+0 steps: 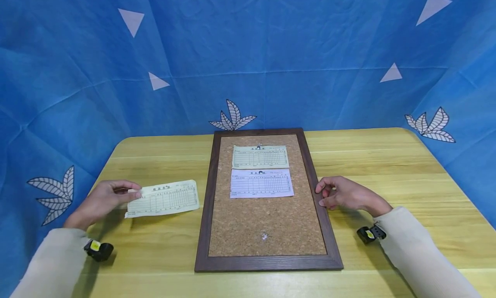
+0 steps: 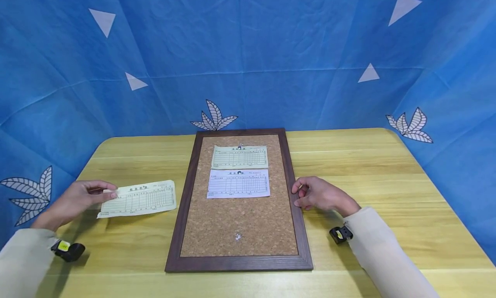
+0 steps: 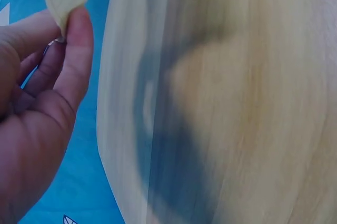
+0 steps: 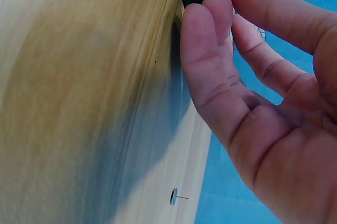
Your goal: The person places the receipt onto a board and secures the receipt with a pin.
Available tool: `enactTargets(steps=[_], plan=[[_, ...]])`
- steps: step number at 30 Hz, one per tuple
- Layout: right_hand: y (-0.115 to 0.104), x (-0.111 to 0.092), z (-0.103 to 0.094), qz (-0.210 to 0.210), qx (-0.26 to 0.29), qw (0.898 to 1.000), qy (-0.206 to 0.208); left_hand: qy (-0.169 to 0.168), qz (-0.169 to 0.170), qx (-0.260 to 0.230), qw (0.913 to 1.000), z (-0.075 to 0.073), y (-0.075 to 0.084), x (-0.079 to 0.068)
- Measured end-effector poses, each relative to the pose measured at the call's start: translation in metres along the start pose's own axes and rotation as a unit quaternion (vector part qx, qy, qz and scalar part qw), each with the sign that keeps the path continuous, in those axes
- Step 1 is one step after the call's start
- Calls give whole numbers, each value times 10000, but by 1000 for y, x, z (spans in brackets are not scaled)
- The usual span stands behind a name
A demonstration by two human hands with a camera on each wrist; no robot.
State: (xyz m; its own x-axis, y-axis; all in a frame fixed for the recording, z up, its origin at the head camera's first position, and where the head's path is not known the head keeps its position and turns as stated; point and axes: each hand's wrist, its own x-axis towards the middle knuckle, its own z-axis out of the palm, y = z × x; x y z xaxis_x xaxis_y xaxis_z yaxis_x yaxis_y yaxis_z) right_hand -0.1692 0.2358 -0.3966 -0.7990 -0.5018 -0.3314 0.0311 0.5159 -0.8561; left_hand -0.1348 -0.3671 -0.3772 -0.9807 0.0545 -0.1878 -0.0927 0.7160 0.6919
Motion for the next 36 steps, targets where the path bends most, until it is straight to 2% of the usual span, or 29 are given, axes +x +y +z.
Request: enactTargets(steps=[5,10,20,36], plan=[[0,0,0,11,-21,10000,-3,65,-33,-135,9999,-2,2,-1],[0,1,0,6,-40,10000,1,74,-31,-67,9999,-2,4,0],[-2,1,0,16,-51,10000,10,73,186,-254,9995,0,11,2],[-1,1,1,-139,-195,9997,75,-41,354,-489,9982,9,34,2]])
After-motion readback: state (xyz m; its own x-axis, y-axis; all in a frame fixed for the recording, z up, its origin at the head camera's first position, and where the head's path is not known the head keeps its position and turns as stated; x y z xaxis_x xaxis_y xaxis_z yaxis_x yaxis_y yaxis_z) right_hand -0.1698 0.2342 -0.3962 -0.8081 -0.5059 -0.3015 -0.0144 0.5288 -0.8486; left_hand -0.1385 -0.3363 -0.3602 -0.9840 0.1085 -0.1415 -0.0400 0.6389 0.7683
